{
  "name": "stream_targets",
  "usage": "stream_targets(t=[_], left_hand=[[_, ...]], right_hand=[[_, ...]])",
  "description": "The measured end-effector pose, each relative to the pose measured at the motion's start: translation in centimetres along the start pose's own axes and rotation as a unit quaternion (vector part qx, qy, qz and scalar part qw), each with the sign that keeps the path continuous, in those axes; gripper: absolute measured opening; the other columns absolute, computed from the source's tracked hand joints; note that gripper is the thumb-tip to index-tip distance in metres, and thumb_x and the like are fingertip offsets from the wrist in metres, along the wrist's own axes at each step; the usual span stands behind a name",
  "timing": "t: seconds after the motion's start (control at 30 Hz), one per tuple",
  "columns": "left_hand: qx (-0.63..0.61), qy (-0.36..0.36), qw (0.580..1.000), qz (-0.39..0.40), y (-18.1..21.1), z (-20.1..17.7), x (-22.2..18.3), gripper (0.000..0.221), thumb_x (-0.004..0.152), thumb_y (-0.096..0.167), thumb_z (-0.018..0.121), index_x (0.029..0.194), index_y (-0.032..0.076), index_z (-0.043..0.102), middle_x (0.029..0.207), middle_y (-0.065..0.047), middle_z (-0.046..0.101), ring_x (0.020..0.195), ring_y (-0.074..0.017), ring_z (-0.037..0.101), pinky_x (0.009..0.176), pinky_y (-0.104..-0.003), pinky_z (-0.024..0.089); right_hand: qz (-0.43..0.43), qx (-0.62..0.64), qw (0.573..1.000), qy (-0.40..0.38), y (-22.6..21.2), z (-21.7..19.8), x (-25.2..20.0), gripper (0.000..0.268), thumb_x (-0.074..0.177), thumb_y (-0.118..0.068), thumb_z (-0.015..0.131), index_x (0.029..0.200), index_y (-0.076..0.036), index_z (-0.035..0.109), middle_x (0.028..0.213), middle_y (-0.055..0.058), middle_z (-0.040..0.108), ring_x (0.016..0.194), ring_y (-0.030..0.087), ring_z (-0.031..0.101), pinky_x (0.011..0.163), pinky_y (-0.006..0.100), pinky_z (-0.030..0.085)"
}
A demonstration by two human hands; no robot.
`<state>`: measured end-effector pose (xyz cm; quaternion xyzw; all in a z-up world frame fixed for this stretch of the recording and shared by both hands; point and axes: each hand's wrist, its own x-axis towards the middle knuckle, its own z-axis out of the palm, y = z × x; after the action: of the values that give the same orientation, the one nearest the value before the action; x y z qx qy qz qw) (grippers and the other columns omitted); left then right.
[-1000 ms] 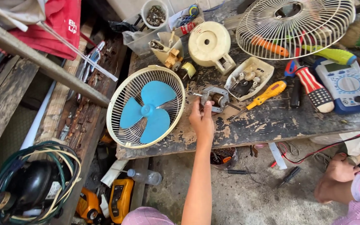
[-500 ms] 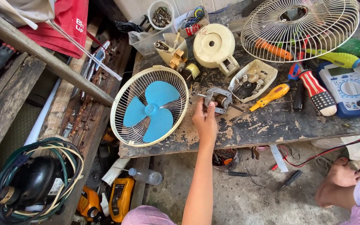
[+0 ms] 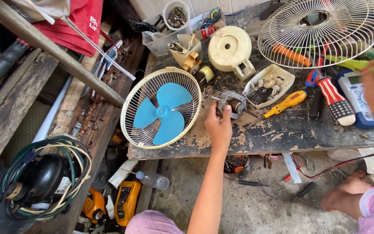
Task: Cleaning a fan motor with a brush and disassembling it using a screwdriver on a workbench.
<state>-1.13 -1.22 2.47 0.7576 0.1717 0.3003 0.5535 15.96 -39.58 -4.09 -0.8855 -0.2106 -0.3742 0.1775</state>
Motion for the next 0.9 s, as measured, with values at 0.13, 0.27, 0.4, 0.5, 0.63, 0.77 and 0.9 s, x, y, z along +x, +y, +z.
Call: stream_targets(t=[0.13, 0.27, 0.4, 0.5, 0.63, 0.77, 0.9], left_hand=[[0.034, 0.083, 0.994, 0.060, 0.2, 0.4, -0.1, 0.061, 0.091, 0.031, 0.064, 0.142, 0.003, 0.049, 0.121, -0.012, 0.066, 0.113, -0.0252, 0.061, 0.103, -0.045, 0.046], [0.053, 0.152, 0.973, 0.168, 1.0, 1.2, -0.2, 0.059, 0.094, 0.029, 0.059, 0.144, 0.004, 0.041, 0.143, -0.018, 0.049, 0.133, -0.0323, 0.047, 0.112, -0.055, 0.037], [0.162, 0.149, 0.922, 0.319, 3.6, 2.0, 1.6, 0.050, 0.090, 0.020, 0.060, 0.135, 0.002, 0.048, 0.139, -0.019, 0.048, 0.135, -0.0326, 0.044, 0.119, -0.052, 0.035], [0.276, 0.034, 0.910, 0.307, 6.2, 2.3, 4.0, 0.044, 0.089, 0.020, 0.064, 0.129, 0.004, 0.057, 0.130, -0.020, 0.054, 0.131, -0.0364, 0.049, 0.113, -0.056, 0.037], [0.402, -0.108, 0.877, 0.241, 6.5, 4.4, 8.4, 0.049, 0.082, 0.025, 0.073, 0.129, 0.012, 0.064, 0.127, -0.023, 0.057, 0.132, -0.0421, 0.051, 0.109, -0.062, 0.040], [0.414, -0.143, 0.867, 0.238, 7.3, 5.2, 10.3, 0.052, 0.081, 0.023, 0.073, 0.131, 0.014, 0.064, 0.127, -0.025, 0.057, 0.131, -0.0434, 0.053, 0.106, -0.063, 0.042], [0.415, -0.182, 0.849, 0.271, 8.6, 6.0, 11.5, 0.045, 0.082, 0.023, 0.074, 0.125, 0.010, 0.067, 0.108, -0.022, 0.061, 0.112, -0.0449, 0.064, 0.092, -0.061, 0.050]], right_hand=[[-0.099, -0.009, 0.995, -0.007, -13.5, -4.2, 3.6, 0.018, 0.105, -0.020, 0.075, 0.117, -0.009, 0.081, 0.100, 0.009, 0.079, 0.096, 0.024, 0.075, 0.098, 0.040, 0.060], [-0.123, 0.057, 0.989, -0.057, -18.5, -3.0, 6.2, 0.022, 0.100, -0.021, 0.068, 0.115, -0.006, 0.077, 0.108, 0.013, 0.079, 0.106, 0.026, 0.074, 0.104, 0.042, 0.060], [-0.120, 0.061, 0.984, -0.118, -20.4, 0.0, 7.3, 0.035, 0.092, -0.026, 0.071, 0.122, -0.008, 0.073, 0.118, 0.015, 0.071, 0.113, 0.033, 0.062, 0.095, 0.048, 0.057], [-0.078, 0.052, 0.986, -0.139, -21.5, 1.4, 7.7, 0.041, 0.086, -0.031, 0.074, 0.122, -0.012, 0.073, 0.121, 0.012, 0.065, 0.118, 0.035, 0.056, 0.086, 0.050, 0.057], [-0.031, 0.040, 0.986, -0.161, -21.6, 3.3, 8.1, 0.041, 0.085, -0.034, 0.074, 0.122, -0.015, 0.074, 0.120, 0.009, 0.062, 0.122, 0.034, 0.053, 0.089, 0.052, 0.054], [-0.016, 0.024, 0.982, -0.187, -20.8, 4.6, 8.5, 0.039, 0.086, -0.033, 0.074, 0.119, -0.013, 0.075, 0.118, 0.011, 0.063, 0.118, 0.035, 0.055, 0.087, 0.052, 0.055], [-0.019, 0.021, 0.980, -0.197, -20.7, 5.0, 8.9, 0.038, 0.083, -0.027, 0.076, 0.119, -0.013, 0.075, 0.114, 0.012, 0.062, 0.112, 0.035, 0.056, 0.078, 0.047, 0.059]])
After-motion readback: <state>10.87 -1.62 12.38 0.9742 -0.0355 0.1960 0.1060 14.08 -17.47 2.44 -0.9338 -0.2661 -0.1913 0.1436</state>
